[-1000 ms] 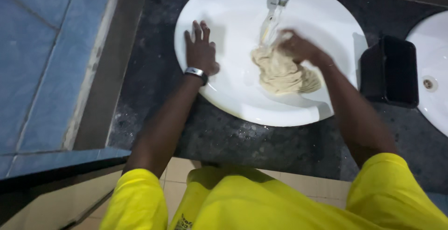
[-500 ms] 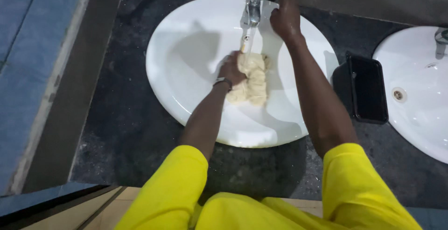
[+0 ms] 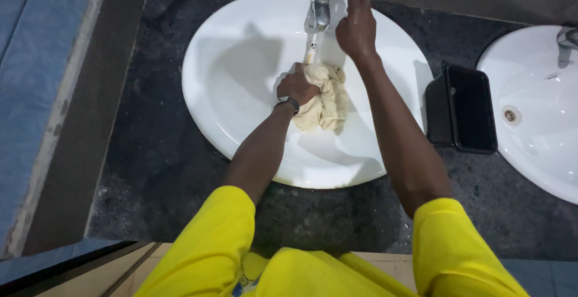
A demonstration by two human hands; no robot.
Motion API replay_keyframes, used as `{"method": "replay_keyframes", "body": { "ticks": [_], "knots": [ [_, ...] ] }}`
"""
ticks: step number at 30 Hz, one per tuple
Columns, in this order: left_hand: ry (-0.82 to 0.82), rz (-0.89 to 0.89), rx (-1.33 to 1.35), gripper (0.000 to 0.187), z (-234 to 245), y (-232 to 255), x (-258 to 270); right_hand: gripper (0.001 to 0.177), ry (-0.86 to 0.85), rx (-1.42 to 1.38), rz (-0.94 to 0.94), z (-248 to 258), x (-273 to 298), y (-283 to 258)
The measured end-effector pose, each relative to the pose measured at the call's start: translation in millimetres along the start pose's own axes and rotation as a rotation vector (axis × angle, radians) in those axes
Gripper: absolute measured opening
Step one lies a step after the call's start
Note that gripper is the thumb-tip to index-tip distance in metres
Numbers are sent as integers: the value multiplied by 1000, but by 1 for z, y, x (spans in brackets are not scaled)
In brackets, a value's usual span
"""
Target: The person washes a cloth in a sink by rinsing it under running water, scrubbing it with their hands, and wringing it out before placing a black plastic container in the sink.
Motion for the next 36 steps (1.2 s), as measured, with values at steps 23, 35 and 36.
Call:
{"method": "replay_keyframes", "body": {
  "ticks": [23, 35, 36],
  "knots": [
    [-597, 21, 1427, 51, -67, -27, -44, 116, -461, -916, -989, 106, 119, -84],
    [-110, -359, 968, 58, -78, -9, -30, 43, 147, -857, -823, 128, 144, -131],
    [-195, -85, 1144, 57, -66, -1, -8, 43, 148, -718, -767, 135, 142, -136]
  ]
}}
Point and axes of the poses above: each hand's wrist, its own x-axis away from the middle knuckle, its own z-axis out of the back of the hand, y = z × x, the point moved 1 cm from there along -x, towards the middle knuckle, and after that the axes turned 6 degrees about y, right-handed, at the moved point
